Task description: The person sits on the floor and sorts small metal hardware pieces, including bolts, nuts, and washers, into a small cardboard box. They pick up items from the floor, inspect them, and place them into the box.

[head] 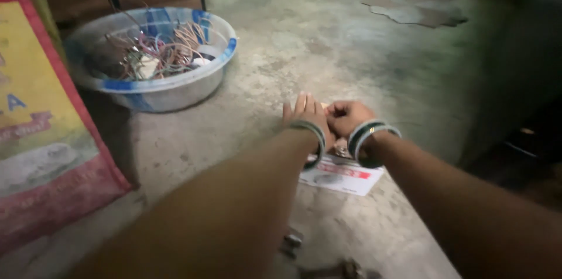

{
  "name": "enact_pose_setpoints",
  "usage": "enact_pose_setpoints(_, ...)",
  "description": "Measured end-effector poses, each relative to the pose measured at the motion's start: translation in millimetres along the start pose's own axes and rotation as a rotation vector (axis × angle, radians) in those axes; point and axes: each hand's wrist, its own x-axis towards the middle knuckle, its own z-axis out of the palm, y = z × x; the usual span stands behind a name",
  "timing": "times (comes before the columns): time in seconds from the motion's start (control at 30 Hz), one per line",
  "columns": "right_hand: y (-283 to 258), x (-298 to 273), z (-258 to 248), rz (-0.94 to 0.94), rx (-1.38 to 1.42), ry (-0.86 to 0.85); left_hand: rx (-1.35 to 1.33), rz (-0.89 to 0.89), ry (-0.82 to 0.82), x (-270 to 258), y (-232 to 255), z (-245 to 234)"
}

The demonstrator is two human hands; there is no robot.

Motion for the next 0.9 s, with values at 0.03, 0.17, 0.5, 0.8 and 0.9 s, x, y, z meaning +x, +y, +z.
enact_pose_setpoints(0.03, -1.1, -4.0, -12.4, -0.017, -0.059, 0.005, -0.008, 0.021, 0.051, 0.3, 6.9, -6.3)
enact_pose_setpoints(0.17, -35.2, -23.4, -48.0, 0.052, -0.175, -0.041, 0.088, 0.072, -0.025, -18.9, 32.4, -44.5)
enact_pose_setpoints(0.5, -55.7, -83.8, -45.8, 0.274, -0.415, -0.444, 0.494, 0.324, -0.241, -70.1, 53.8, -41.2)
enact_pose_setpoints(0.8, -38.0, -123.0, -40.5, 0.224, -0.924, -0.685, 0.561, 0.532, -0.282, -123.9, 99.0, 4.0)
enact_pose_setpoints(0.9, -18.0, -139.6, -10.6, 0.226, -0.872, -0.788, 0.582, 0.584, -0.278, -135.6, 109.6, 16.7)
